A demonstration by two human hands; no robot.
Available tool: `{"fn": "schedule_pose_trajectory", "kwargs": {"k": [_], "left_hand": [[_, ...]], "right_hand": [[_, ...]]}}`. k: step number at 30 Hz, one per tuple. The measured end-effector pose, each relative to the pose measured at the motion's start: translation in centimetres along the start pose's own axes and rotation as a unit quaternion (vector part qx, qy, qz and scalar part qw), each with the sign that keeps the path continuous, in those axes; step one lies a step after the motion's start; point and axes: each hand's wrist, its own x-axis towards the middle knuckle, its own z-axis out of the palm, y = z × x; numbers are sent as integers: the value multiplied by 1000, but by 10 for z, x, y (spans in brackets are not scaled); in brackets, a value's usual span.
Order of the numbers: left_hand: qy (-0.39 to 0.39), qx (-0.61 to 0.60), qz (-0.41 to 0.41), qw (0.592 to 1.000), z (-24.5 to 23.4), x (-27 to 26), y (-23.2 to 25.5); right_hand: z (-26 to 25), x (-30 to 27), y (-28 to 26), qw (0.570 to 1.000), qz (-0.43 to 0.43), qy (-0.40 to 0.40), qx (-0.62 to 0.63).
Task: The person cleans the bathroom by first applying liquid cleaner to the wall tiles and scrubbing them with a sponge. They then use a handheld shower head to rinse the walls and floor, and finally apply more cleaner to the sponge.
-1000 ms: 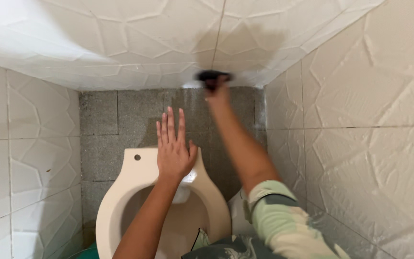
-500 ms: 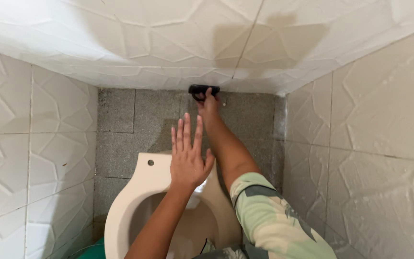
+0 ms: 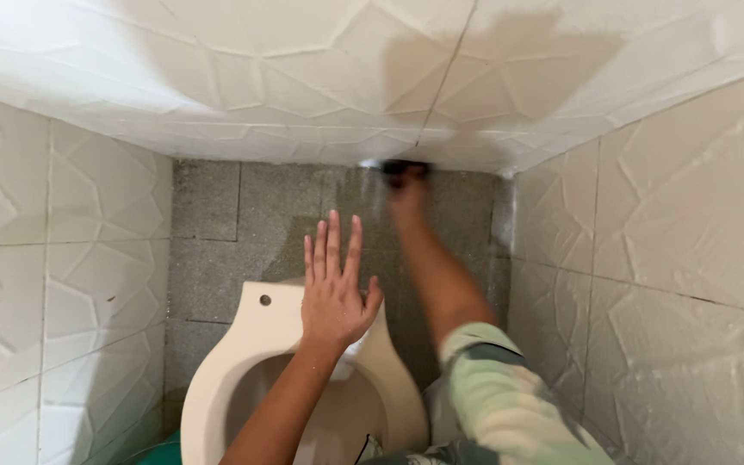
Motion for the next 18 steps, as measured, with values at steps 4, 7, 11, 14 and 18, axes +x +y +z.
{"fn": "schedule_pose_trajectory", "kwargs": {"k": [4, 7, 11, 14, 18], "left_hand": [[14, -9, -4, 1000, 0, -3, 0], [6, -3, -3, 1000, -1, -2, 0], [1, 14, -5, 1000, -2, -4, 0], [-22, 29, -14, 999, -5, -6, 3], [13, 2, 14, 1000, -7, -10, -1]], "right_hand": [[24, -17, 63, 987, 133, 88, 5], [18, -8, 17, 997, 72, 31, -13], [15, -2, -111, 992, -40, 117, -40], [62, -26, -164, 958, -119, 261, -19], [132, -73, -134, 961, -114, 252, 0]]}}
